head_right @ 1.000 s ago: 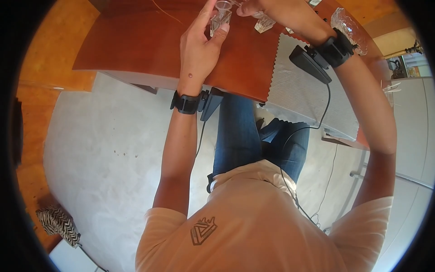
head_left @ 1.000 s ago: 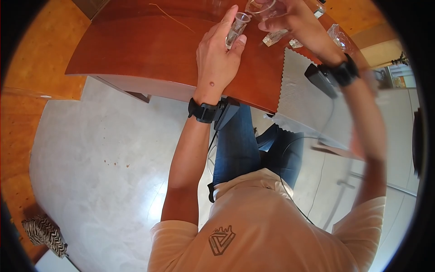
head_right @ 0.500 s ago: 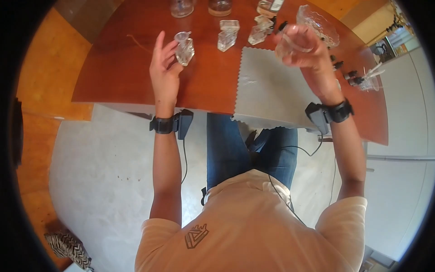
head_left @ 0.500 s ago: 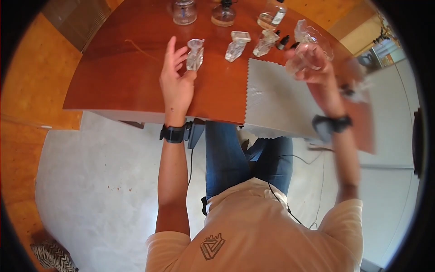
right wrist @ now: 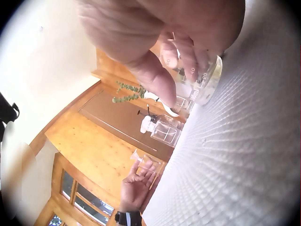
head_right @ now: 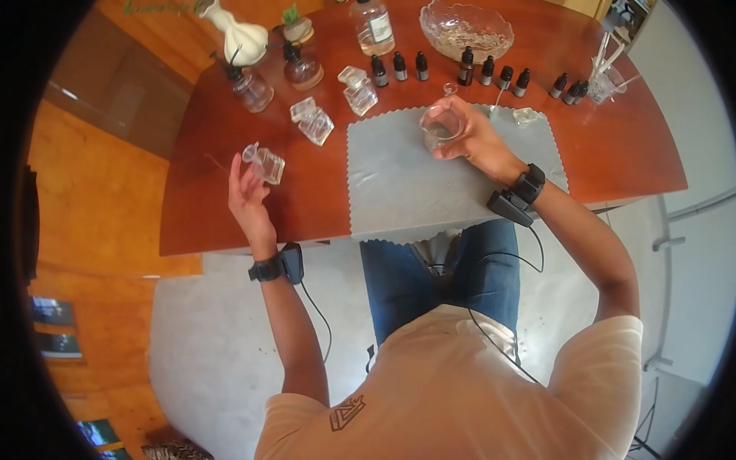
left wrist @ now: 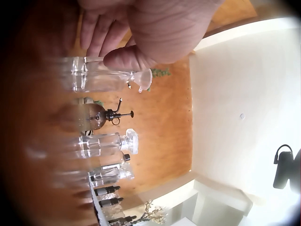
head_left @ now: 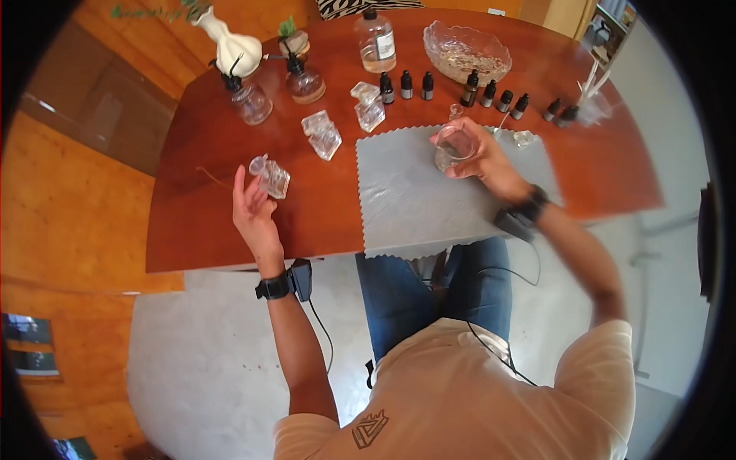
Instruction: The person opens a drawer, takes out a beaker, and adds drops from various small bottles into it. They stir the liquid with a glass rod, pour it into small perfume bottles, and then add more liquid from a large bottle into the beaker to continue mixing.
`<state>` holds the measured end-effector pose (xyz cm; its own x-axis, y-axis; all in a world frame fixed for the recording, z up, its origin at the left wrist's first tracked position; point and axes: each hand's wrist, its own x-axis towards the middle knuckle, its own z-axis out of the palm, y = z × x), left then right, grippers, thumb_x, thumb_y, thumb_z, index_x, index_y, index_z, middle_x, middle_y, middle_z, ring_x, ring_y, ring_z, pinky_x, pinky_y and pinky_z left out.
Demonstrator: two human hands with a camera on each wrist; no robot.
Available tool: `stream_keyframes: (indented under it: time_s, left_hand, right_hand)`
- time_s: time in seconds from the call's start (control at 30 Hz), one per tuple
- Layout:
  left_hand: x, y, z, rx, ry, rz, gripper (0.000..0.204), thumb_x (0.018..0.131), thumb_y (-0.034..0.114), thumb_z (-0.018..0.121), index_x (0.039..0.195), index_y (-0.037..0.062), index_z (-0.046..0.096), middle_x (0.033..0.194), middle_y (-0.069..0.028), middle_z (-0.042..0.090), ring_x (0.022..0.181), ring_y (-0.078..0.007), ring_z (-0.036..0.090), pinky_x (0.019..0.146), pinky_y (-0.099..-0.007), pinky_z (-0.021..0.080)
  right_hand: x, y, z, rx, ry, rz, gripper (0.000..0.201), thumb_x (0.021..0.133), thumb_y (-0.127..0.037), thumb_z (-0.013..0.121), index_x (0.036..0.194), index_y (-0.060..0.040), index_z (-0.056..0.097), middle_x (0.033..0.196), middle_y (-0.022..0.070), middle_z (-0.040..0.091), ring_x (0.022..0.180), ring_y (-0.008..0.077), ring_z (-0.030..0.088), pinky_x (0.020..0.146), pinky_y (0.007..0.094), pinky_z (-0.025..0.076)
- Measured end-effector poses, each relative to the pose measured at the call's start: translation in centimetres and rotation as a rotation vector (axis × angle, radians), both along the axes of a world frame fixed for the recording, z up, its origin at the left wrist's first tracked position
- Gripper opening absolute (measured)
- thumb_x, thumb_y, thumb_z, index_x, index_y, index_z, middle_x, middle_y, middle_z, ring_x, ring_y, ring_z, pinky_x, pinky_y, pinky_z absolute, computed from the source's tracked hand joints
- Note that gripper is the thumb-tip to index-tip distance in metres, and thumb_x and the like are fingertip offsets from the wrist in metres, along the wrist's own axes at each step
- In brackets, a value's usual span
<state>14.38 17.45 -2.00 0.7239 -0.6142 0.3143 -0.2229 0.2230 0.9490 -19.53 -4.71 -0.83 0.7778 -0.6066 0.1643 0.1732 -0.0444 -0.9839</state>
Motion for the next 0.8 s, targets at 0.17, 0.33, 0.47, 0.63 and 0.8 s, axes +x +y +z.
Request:
stream_keyframes:
  time_s: [0.17,0.33,0.47,0.63,0.8]
  left_hand:
    - [-0.4,-0.1,0.2,0.06,-0.027,0.029,0.079,0.082,-0.012,0.049,0.158,0.0053,0.04,0.132,-0.0168,0.066,0.123,-0.0241,0.063,0.105,-0.0334,0.049]
    - [-0.1,-0.2,-0.2,0.093,-0.073,0.061,0.075,0.085,-0.01,0.051,0.158,0.0061,0.041,0.129,-0.0131,0.067,0.115,-0.0183,0.065,0.092,-0.0274,0.051]
    - [-0.4,-0.5,0.1,0.086,-0.063,0.078,0.072,0.087,-0.008,0.051,0.157,0.0048,0.042,0.127,-0.0132,0.068,0.111,-0.0179,0.065,0.091,-0.027,0.05]
    - [-0.3,-0.5,-0.3,0.062,-0.051,0.074,0.069,0.088,-0.007,0.054,0.156,0.0033,0.043,0.128,-0.0158,0.069,0.109,-0.0185,0.066,0.091,-0.0269,0.05]
    - [-0.1,-0.4,-0.5,0.055,-0.061,0.082,0.066,0.089,-0.007,0.054,0.154,0.003,0.046,0.126,-0.0158,0.07,0.105,-0.0162,0.066,0.09,-0.0255,0.051]
  right_hand:
    - [-0.2,-0.9,-0.2,0.003,0.01,0.021,0.062,0.076,0.01,0.077,0.129,-0.0114,0.053,0.127,0.002,0.057,0.133,0.015,0.051,0.103,0.0306,0.045]
    - [-0.8,-0.5,0.2,0.145,-0.017,0.007,0.076,0.079,0.007,0.078,0.146,-0.0089,0.047,0.132,0.0052,0.055,0.13,0.0148,0.051,0.1,0.0288,0.047]
    - [-1.6,-0.7,0.1,-0.007,0.062,-0.045,0.075,0.081,0.005,0.077,0.148,-0.0087,0.046,0.131,0.0097,0.056,0.122,0.0162,0.054,0.097,0.0303,0.05]
    - [-1.4,-1.1,-0.6,-0.127,0.07,-0.051,0.064,0.081,-0.002,0.078,0.139,-0.0068,0.052,0.128,0.0136,0.061,0.116,0.0199,0.057,0.097,0.0353,0.049]
    - [-0.9,-1.7,-1.2,-0.1,0.049,-0.044,0.061,0.081,-0.001,0.079,0.136,-0.0053,0.052,0.131,0.0152,0.06,0.125,0.0216,0.056,0.099,0.0364,0.05]
